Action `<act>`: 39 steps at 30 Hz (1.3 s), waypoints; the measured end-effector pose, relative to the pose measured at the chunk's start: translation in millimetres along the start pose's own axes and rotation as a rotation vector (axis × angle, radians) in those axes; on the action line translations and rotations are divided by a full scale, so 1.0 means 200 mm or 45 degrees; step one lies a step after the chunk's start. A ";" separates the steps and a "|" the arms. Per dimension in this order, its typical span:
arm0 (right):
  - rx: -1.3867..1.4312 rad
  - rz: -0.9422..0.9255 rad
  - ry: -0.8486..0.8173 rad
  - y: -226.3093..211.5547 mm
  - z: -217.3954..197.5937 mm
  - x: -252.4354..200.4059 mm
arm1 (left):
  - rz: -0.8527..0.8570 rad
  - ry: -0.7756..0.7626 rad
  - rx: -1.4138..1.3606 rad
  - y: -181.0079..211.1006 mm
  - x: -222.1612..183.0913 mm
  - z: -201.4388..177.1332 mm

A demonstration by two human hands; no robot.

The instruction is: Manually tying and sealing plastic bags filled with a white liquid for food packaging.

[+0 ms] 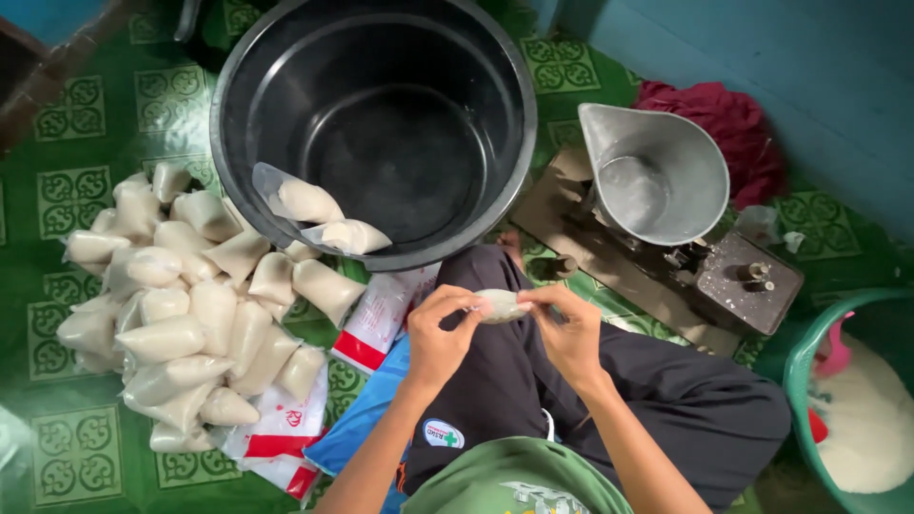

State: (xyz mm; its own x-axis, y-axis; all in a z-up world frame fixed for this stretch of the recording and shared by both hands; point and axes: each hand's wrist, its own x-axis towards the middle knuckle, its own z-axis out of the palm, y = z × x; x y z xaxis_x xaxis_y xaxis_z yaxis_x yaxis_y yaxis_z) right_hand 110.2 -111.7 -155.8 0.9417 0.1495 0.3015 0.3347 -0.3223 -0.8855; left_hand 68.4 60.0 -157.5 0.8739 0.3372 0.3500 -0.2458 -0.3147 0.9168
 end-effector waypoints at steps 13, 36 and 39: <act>0.132 0.007 -0.019 0.05 -0.06 0.05 | -0.272 0.016 0.071 0.04 0.02 0.06; -0.068 -0.256 -0.228 0.04 -0.04 0.15 | 0.112 -1.305 1.224 0.17 0.47 0.07; -0.101 -0.255 -0.240 0.02 -0.05 0.16 | -0.079 -1.753 1.593 -0.17 0.44 0.35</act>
State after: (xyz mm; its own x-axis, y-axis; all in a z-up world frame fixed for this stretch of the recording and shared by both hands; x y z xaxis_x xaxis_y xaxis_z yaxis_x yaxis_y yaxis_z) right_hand 142.7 -117.2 -146.4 0.8358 0.3865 0.3900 0.5221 -0.3396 -0.7824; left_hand 184.0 37.9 -171.9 0.7078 -0.2923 -0.6431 -0.3501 -0.9359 0.0401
